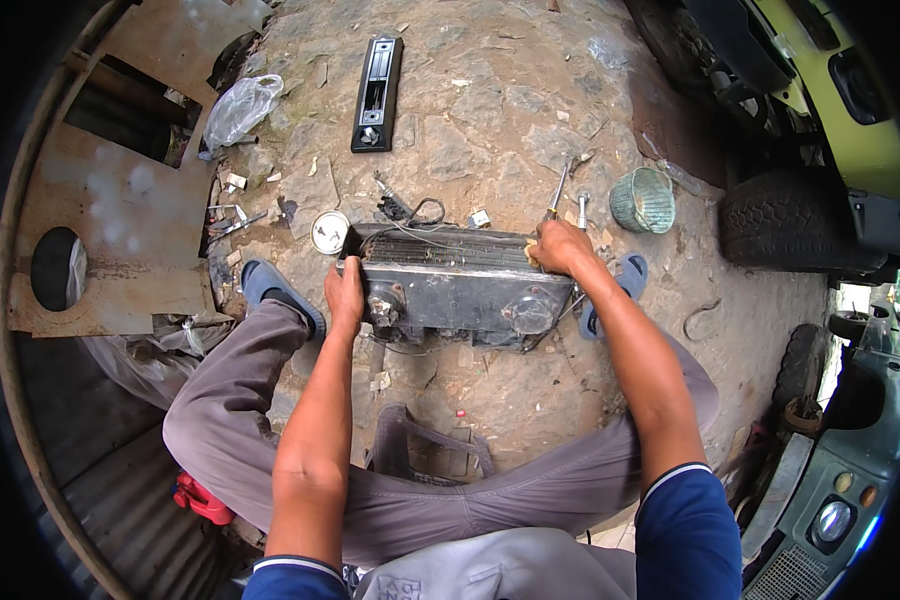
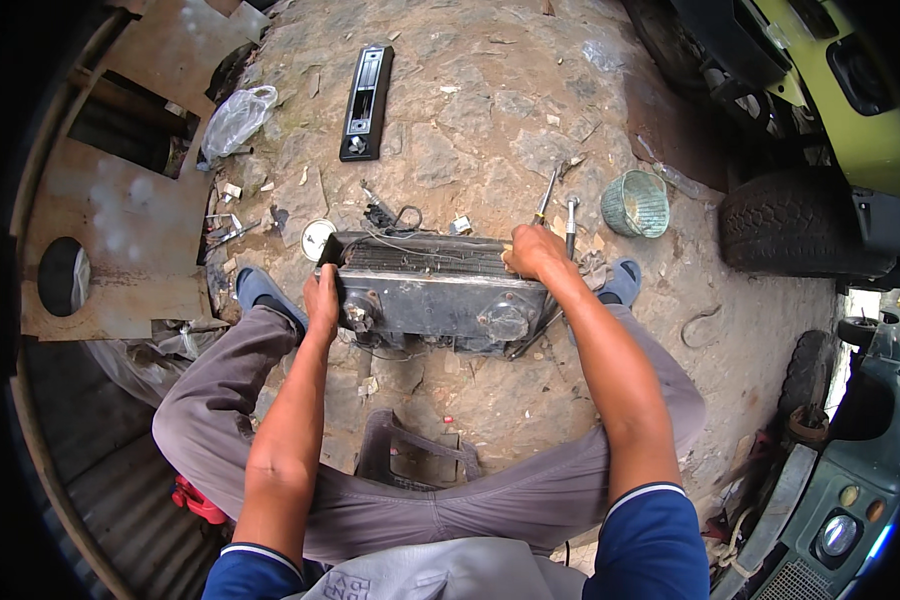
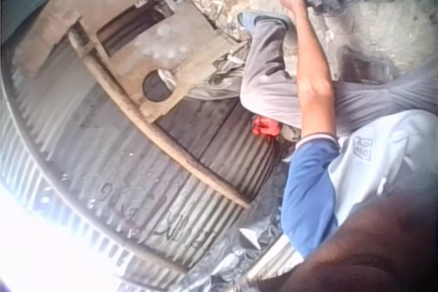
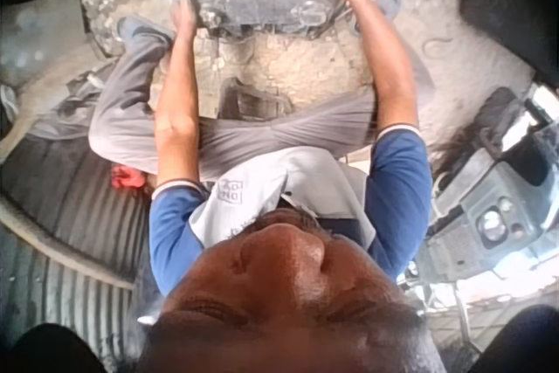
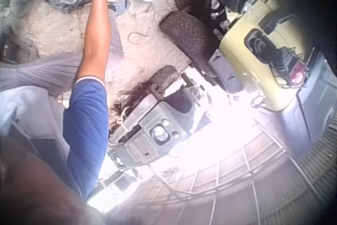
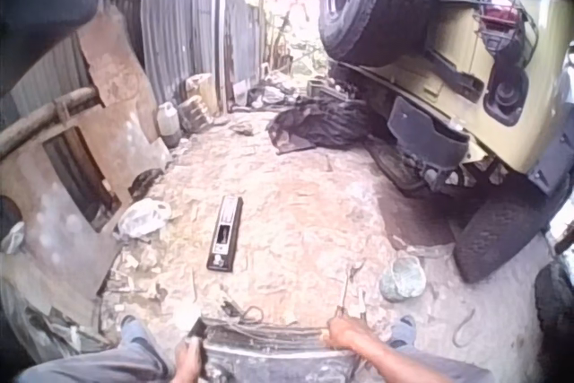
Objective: The person disassembles a black plastic heater unit by removing internal components, handles various loose wires, and wipes down parts with a cloth.
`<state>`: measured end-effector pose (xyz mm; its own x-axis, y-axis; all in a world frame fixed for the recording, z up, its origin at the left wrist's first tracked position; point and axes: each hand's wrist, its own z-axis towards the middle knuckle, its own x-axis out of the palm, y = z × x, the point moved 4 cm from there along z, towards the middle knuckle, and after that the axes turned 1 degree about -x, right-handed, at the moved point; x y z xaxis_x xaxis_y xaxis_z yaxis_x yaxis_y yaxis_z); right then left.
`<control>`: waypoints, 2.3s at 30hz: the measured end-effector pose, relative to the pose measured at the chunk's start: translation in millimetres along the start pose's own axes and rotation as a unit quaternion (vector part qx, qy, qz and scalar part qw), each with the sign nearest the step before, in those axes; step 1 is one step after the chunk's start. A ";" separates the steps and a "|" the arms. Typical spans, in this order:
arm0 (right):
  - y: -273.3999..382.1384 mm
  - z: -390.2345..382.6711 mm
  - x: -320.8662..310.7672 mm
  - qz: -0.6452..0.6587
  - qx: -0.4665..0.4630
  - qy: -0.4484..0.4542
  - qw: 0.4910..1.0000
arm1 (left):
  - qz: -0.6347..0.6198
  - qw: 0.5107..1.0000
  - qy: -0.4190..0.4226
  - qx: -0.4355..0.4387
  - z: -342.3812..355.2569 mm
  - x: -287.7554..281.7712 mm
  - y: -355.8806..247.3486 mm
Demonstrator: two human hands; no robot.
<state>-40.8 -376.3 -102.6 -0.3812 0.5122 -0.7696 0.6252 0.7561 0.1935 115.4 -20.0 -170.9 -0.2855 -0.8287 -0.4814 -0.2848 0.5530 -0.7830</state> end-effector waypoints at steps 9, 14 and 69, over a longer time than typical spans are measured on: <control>-45.5 18.2 -20.4 0.318 0.004 -0.035 0.947 | 0.018 0.997 -0.060 0.053 16.5 0.1 37.2; -100.8 16.8 -38.0 0.312 0.054 -0.125 0.940 | -0.001 1.000 -0.016 0.019 3.7 -1.8 15.3; 100.1 35.7 -39.2 0.312 -0.179 0.055 0.931 | 0.037 0.999 -0.012 0.013 14.4 -0.9 33.9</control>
<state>61.1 -335.2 -74.8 -0.1005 0.9211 -0.3762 0.4882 0.3751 0.7880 119.2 -1.8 -202.7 -0.2832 -0.7871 -0.5480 -0.2392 0.6113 -0.7544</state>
